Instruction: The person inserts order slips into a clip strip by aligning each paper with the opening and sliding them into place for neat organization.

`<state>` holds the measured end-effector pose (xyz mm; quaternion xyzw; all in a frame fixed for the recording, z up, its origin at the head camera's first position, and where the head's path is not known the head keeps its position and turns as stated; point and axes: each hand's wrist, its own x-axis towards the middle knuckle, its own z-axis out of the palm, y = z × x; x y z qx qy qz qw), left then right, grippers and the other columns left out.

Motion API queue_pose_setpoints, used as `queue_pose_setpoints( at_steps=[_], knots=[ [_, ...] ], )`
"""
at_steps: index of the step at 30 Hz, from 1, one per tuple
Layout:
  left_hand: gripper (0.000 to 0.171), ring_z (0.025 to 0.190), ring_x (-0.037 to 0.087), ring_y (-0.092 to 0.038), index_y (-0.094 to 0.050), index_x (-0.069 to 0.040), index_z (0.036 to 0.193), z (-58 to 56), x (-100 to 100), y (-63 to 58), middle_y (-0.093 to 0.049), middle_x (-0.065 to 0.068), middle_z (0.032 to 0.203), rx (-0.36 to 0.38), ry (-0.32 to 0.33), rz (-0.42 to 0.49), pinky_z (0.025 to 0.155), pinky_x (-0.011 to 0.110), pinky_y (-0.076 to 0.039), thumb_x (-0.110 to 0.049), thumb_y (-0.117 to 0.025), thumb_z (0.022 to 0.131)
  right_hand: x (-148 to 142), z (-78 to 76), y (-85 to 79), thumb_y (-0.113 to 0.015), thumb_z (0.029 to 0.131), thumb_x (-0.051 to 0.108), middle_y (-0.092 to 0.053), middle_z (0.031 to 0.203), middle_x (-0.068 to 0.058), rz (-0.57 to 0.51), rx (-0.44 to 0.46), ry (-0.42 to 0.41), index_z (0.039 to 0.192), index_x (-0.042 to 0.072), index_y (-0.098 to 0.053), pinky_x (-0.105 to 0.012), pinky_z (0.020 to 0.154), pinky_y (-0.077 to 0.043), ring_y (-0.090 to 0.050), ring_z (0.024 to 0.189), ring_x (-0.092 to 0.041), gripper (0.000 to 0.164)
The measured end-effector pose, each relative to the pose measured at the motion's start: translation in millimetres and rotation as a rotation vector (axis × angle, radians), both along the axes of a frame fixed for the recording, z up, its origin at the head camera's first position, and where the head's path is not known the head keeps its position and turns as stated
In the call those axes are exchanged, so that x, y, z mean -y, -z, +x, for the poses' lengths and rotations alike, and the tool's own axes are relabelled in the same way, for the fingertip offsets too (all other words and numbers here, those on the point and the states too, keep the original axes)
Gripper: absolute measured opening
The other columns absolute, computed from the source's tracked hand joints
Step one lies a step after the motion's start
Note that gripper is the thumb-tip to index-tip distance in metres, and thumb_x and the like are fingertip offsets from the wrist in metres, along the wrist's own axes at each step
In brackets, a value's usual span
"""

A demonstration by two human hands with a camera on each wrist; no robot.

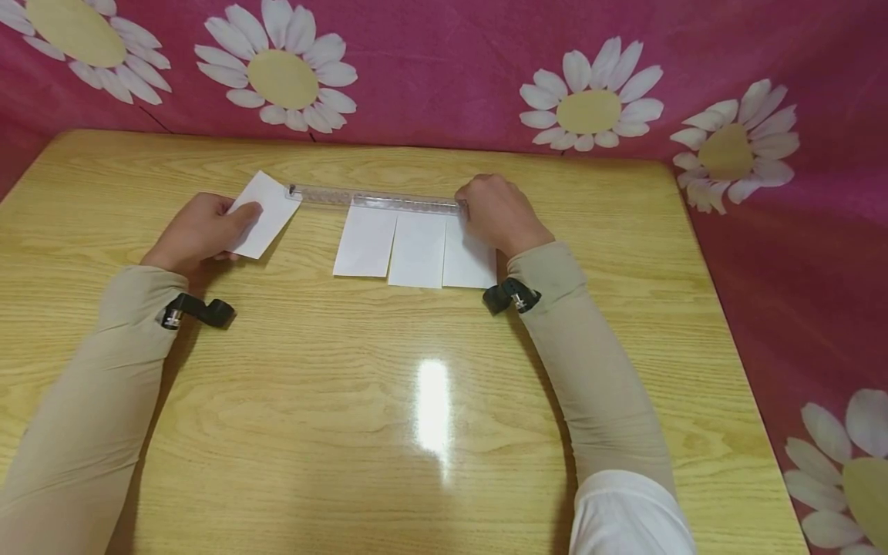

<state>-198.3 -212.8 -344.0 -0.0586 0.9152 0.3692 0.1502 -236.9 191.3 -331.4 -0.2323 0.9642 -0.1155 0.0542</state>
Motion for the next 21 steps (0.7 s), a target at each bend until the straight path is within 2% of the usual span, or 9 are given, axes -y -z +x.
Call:
queue_pose_setpoints(
  at_steps=[6, 13, 21],
  knots=[
    [0.060, 0.057, 0.012, -0.055, -0.058, 0.007, 0.127, 1.7, -2.1, 0.8, -0.059, 0.002, 0.079, 0.043, -0.022, 0.065, 0.052, 0.028, -0.046, -0.048, -0.048, 0.106, 0.2, -1.0, -0.3, -0.050, 0.100, -0.002, -0.074, 0.123, -0.019, 0.002, 0.002, 0.000, 0.123, 0.005, -0.075, -0.050, 0.105, -0.053, -0.068, 0.114, -0.036, 0.034],
    [0.057, 0.059, 0.012, -0.054, -0.060, 0.005, 0.121, 0.9, -4.2, 2.0, -0.058, -0.003, 0.071, 0.072, -0.020, 0.070, 0.054, 0.028, -0.045, -0.048, -0.047, 0.106, -0.2, -0.6, -1.2, -0.050, 0.101, -0.001, -0.074, 0.125, -0.019, 0.003, 0.008, 0.002, 0.124, 0.004, -0.074, -0.050, 0.106, -0.052, -0.068, 0.117, -0.037, 0.034],
    [0.055, 0.056, 0.009, -0.055, -0.060, 0.006, 0.117, 1.3, -7.9, 3.3, -0.060, -0.004, 0.071, 0.080, -0.019, 0.117, 0.053, 0.026, -0.046, -0.047, -0.051, 0.105, 0.3, -0.2, -0.9, -0.049, 0.102, -0.001, -0.073, 0.127, -0.019, 0.006, 0.022, 0.010, 0.127, 0.004, -0.073, -0.050, 0.107, -0.052, -0.067, 0.118, -0.037, 0.035]
  ],
)
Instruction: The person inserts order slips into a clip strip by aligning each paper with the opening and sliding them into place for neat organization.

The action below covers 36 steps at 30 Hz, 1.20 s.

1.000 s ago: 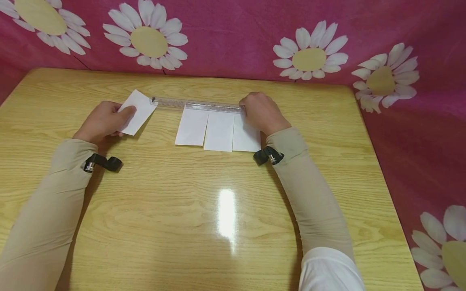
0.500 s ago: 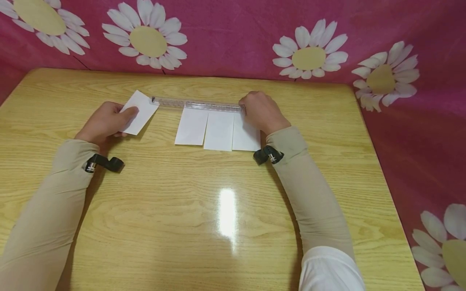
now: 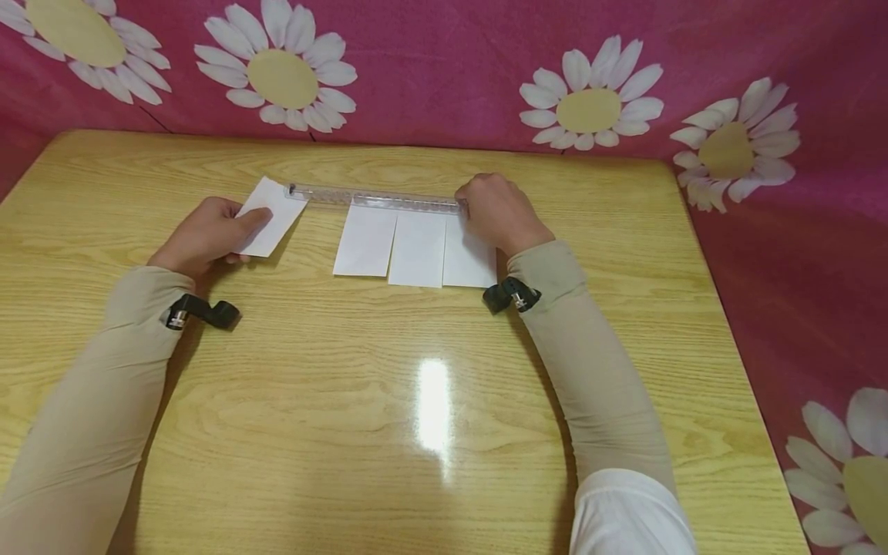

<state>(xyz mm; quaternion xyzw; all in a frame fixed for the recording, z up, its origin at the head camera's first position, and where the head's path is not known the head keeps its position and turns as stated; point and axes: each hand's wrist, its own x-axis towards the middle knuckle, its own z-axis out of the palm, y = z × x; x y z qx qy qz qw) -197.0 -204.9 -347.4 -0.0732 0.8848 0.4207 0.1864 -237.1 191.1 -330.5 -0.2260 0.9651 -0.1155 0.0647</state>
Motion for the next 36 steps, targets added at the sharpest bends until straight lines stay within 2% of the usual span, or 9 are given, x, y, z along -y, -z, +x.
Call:
queue_pose_setpoints(
  at_steps=[4, 9, 16, 22, 26, 36],
  knots=[
    [0.052, 0.053, 0.007, -0.053, -0.061, 0.005, 0.112, 1.1, -1, 0.5, -0.060, -0.006, 0.067, -0.003, -0.002, 0.027, 0.051, 0.024, -0.045, -0.046, -0.055, 0.104, 0, -0.2, 0.3, -0.049, 0.102, -0.001, -0.072, 0.129, -0.019, 0.002, 0.007, 0.001, 0.128, 0.005, -0.072, -0.051, 0.108, -0.051, -0.067, 0.120, -0.037, 0.036],
    [0.050, 0.050, 0.006, -0.054, -0.059, 0.002, 0.110, 1.5, -2, 1.2, -0.062, -0.005, 0.064, 0.035, -0.007, 0.041, 0.049, 0.022, -0.046, -0.048, -0.057, 0.102, 1, 0.4, 0.7, -0.049, 0.102, -0.001, -0.071, 0.130, -0.020, -0.001, 0.013, 0.009, 0.130, 0.004, -0.071, -0.050, 0.108, -0.052, -0.067, 0.119, -0.036, 0.036],
    [0.048, 0.049, 0.006, -0.056, -0.058, 0.000, 0.109, 1.2, -6, 3.6, -0.064, -0.005, 0.064, 0.068, -0.017, 0.092, 0.048, 0.022, -0.047, -0.048, -0.058, 0.102, 1, 0.3, 0.7, -0.049, 0.102, -0.001, -0.072, 0.129, -0.020, -0.002, 0.009, 0.008, 0.130, 0.004, -0.071, -0.050, 0.107, -0.052, -0.067, 0.117, -0.036, 0.036],
    [0.047, 0.051, 0.007, -0.058, -0.059, 0.002, 0.109, 1.4, -9, 4.6, -0.067, -0.004, 0.065, 0.071, -0.002, 0.126, 0.049, 0.022, -0.048, -0.044, -0.054, 0.104, 1, -0.1, 0.5, -0.049, 0.101, -0.001, -0.072, 0.129, -0.020, -0.006, 0.011, 0.003, 0.129, 0.004, -0.071, -0.051, 0.108, -0.051, -0.067, 0.118, -0.037, 0.036],
    [0.047, 0.053, 0.006, -0.059, -0.059, 0.003, 0.110, 1.8, -12, 3.7, -0.067, -0.004, 0.065, 0.071, 0.001, 0.123, 0.049, 0.021, -0.048, -0.043, -0.054, 0.105, 0, -0.2, 0.4, -0.049, 0.101, -0.002, -0.072, 0.129, -0.021, -0.005, 0.011, 0.001, 0.129, 0.003, -0.071, -0.051, 0.109, -0.051, -0.066, 0.121, -0.039, 0.036],
    [0.045, 0.051, 0.006, -0.056, -0.057, 0.002, 0.111, 2.8, -19, 0.2, -0.067, -0.003, 0.065, 0.089, 0.007, 0.104, 0.049, 0.020, -0.046, -0.043, -0.055, 0.105, 0, -0.8, 0.0, -0.049, 0.100, -0.002, -0.073, 0.126, -0.020, -0.006, 0.010, 0.004, 0.127, 0.004, -0.073, -0.050, 0.105, -0.052, -0.067, 0.114, -0.036, 0.036]
  ],
)
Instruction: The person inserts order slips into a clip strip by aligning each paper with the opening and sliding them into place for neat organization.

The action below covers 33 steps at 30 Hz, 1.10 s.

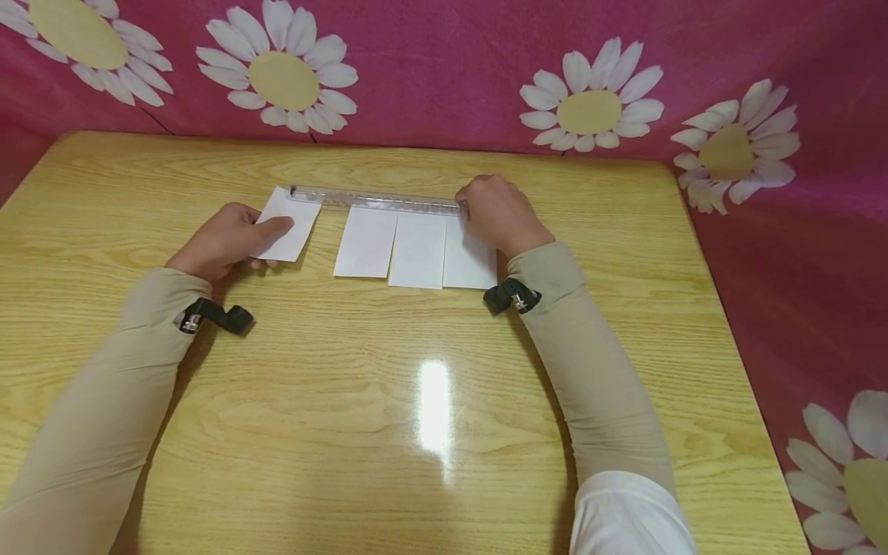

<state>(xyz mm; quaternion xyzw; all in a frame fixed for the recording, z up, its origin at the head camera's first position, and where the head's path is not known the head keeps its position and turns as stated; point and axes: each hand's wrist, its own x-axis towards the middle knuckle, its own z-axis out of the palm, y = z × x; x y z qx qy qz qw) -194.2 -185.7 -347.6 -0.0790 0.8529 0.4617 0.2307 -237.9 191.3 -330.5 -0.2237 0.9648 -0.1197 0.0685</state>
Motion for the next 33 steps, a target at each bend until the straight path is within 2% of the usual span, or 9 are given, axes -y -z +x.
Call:
queue_pose_setpoints(
  at_steps=[9, 15, 22, 33],
  knots=[
    [0.044, 0.051, 0.006, -0.056, -0.056, 0.002, 0.114, -0.1, -6, 0.6, -0.068, -0.002, 0.067, 0.015, -0.027, 0.009, 0.048, 0.020, -0.046, -0.041, -0.057, 0.105, -1, -0.5, 1.3, -0.049, 0.100, -0.002, -0.074, 0.122, -0.019, 0.004, -0.015, -0.012, 0.124, 0.004, -0.074, -0.049, 0.103, -0.053, -0.067, 0.109, -0.035, 0.035],
    [0.045, 0.049, 0.005, -0.054, -0.054, 0.001, 0.114, 0.0, -9, -0.1, -0.068, -0.003, 0.066, 0.025, -0.035, -0.005, 0.047, 0.020, -0.045, -0.043, -0.057, 0.104, -1, 0.1, 1.1, -0.049, 0.101, -0.001, -0.073, 0.128, -0.020, -0.001, -0.011, -0.009, 0.128, 0.004, -0.072, -0.049, 0.106, -0.052, -0.067, 0.116, -0.036, 0.035],
    [0.042, 0.047, 0.005, -0.053, -0.057, 0.001, 0.109, -0.3, -10, -0.6, -0.068, -0.003, 0.063, -0.004, -0.009, -0.014, 0.047, 0.021, -0.044, -0.041, -0.057, 0.104, -2, 1.7, 0.8, -0.049, 0.101, -0.002, -0.073, 0.125, -0.019, -0.011, -0.007, -0.006, 0.126, 0.004, -0.073, -0.047, 0.099, -0.054, -0.063, 0.102, -0.030, 0.036],
    [0.043, 0.049, 0.007, -0.053, -0.055, 0.000, 0.111, -2.0, -15, 1.5, -0.067, -0.002, 0.066, 0.001, -0.010, -0.041, 0.048, 0.024, -0.043, -0.042, -0.058, 0.104, -1, 1.5, 0.9, -0.049, 0.101, 0.000, -0.073, 0.127, -0.019, -0.011, -0.011, -0.009, 0.128, 0.004, -0.072, -0.047, 0.101, -0.054, -0.065, 0.105, -0.031, 0.036]
  ],
)
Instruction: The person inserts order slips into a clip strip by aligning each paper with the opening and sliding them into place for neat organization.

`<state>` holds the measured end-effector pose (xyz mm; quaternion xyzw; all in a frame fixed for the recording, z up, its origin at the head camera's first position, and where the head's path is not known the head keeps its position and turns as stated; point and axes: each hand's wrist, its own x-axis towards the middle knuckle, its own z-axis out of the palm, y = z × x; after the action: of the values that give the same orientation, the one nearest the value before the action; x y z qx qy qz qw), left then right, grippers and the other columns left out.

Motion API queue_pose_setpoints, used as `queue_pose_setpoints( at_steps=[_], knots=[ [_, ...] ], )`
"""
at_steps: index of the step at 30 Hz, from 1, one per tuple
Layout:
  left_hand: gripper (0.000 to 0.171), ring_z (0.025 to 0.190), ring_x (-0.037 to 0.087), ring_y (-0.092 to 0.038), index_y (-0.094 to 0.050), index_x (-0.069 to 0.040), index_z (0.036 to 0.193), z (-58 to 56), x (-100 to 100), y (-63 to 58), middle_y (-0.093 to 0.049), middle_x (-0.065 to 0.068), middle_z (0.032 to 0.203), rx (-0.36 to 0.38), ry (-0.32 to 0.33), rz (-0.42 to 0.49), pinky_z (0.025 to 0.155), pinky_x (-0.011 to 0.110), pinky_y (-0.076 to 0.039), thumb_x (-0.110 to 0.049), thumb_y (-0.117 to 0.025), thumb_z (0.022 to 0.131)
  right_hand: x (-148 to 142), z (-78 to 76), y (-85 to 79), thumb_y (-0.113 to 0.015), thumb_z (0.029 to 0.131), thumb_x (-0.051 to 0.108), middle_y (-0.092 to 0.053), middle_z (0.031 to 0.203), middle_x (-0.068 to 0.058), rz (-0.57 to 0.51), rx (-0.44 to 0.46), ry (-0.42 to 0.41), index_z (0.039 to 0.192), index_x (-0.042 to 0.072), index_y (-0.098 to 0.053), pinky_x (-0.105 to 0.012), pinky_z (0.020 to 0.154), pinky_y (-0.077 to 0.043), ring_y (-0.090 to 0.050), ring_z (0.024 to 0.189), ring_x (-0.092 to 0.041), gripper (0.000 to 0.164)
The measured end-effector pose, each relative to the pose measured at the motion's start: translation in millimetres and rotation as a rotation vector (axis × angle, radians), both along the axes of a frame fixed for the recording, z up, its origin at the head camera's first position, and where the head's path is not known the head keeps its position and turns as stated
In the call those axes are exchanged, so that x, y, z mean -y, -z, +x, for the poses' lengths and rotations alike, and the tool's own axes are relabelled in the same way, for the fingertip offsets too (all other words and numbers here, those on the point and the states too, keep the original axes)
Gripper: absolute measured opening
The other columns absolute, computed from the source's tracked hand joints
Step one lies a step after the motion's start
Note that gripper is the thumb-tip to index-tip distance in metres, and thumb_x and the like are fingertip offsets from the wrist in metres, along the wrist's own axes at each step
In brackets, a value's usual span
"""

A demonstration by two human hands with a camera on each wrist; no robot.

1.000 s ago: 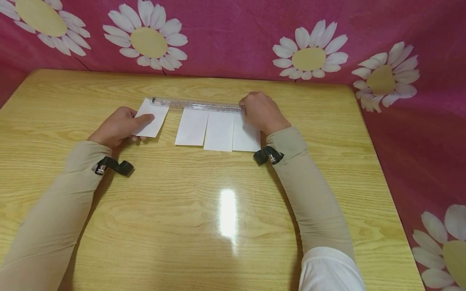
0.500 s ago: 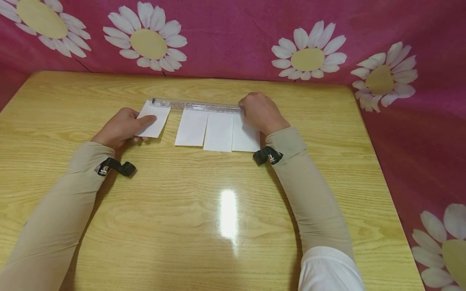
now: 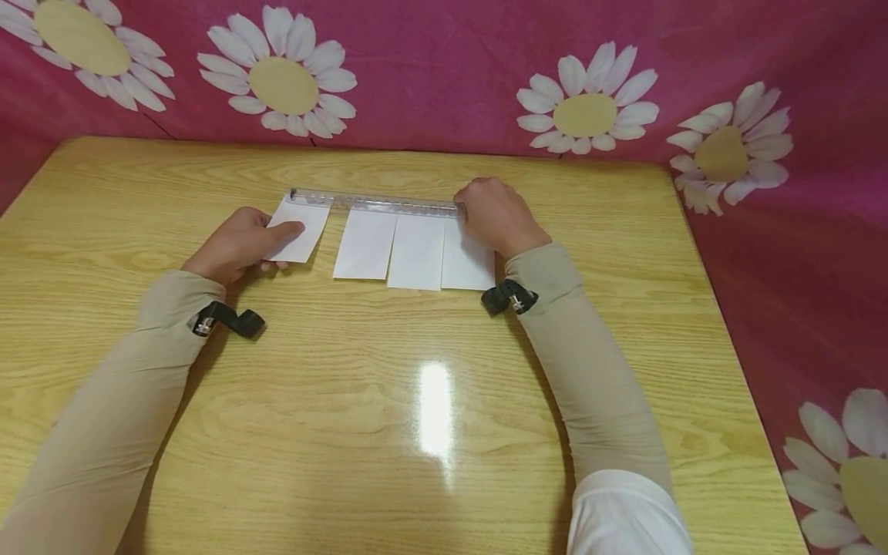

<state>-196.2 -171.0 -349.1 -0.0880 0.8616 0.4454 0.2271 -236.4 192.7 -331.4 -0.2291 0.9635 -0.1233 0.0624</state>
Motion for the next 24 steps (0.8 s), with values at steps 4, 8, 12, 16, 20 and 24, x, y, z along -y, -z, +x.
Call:
queue_pose_setpoints(
  at_steps=[4, 8, 12, 16, 20, 24],
  knots=[
    [0.044, 0.048, 0.007, -0.053, -0.056, 0.001, 0.111, 0.3, -1.1, 0.8, -0.067, -0.002, 0.066, -0.009, 0.007, 0.011, 0.047, 0.024, -0.043, -0.042, -0.058, 0.104, -0.1, -0.1, 0.2, -0.049, 0.102, 0.001, -0.072, 0.128, -0.020, -0.001, 0.006, 0.001, 0.129, 0.004, -0.071, -0.048, 0.103, -0.053, -0.067, 0.108, -0.032, 0.035],
    [0.044, 0.048, 0.007, -0.052, -0.055, 0.001, 0.113, 0.2, -2.0, 0.5, -0.067, -0.002, 0.065, 0.001, 0.002, 0.022, 0.047, 0.023, -0.043, -0.042, -0.058, 0.104, -0.5, -0.2, 0.6, -0.049, 0.101, 0.001, -0.072, 0.128, -0.020, -0.001, 0.009, 0.000, 0.129, 0.004, -0.071, -0.048, 0.103, -0.054, -0.067, 0.108, -0.032, 0.035],
    [0.046, 0.047, 0.006, -0.052, -0.052, 0.001, 0.115, 0.3, -3.5, -0.2, -0.067, -0.002, 0.064, 0.016, 0.000, 0.033, 0.046, 0.022, -0.043, -0.043, -0.058, 0.104, -0.7, -0.3, 1.1, -0.048, 0.101, -0.001, -0.072, 0.128, -0.020, 0.000, 0.010, -0.001, 0.128, 0.003, -0.072, -0.049, 0.103, -0.054, -0.067, 0.109, -0.033, 0.037],
    [0.048, 0.047, 0.005, -0.051, -0.050, 0.001, 0.117, 0.5, -4.6, -1.0, -0.067, -0.002, 0.065, 0.027, 0.000, 0.037, 0.046, 0.022, -0.042, -0.044, -0.058, 0.103, -0.6, -0.1, 0.7, -0.048, 0.100, -0.001, -0.072, 0.129, -0.020, -0.001, 0.009, 0.000, 0.128, 0.004, -0.072, -0.048, 0.102, -0.054, -0.067, 0.110, -0.033, 0.037],
    [0.046, 0.047, 0.005, -0.051, -0.052, 0.001, 0.116, 0.6, -5.7, -1.6, -0.067, -0.002, 0.065, 0.030, -0.001, 0.048, 0.046, 0.021, -0.042, -0.043, -0.058, 0.104, -0.1, -0.1, 0.4, -0.048, 0.100, -0.002, -0.073, 0.128, -0.020, 0.000, 0.001, -0.004, 0.127, 0.004, -0.072, -0.048, 0.101, -0.054, -0.066, 0.109, -0.032, 0.037],
    [0.042, 0.048, 0.006, -0.051, -0.055, 0.000, 0.111, -0.1, -7.5, -1.2, -0.067, -0.003, 0.064, 0.022, 0.005, 0.050, 0.046, 0.022, -0.042, -0.042, -0.058, 0.104, 0.4, -0.7, 0.6, -0.048, 0.100, -0.002, -0.074, 0.125, -0.020, 0.003, -0.005, -0.008, 0.125, 0.004, -0.073, -0.049, 0.102, -0.054, -0.067, 0.110, -0.033, 0.036]
  ],
)
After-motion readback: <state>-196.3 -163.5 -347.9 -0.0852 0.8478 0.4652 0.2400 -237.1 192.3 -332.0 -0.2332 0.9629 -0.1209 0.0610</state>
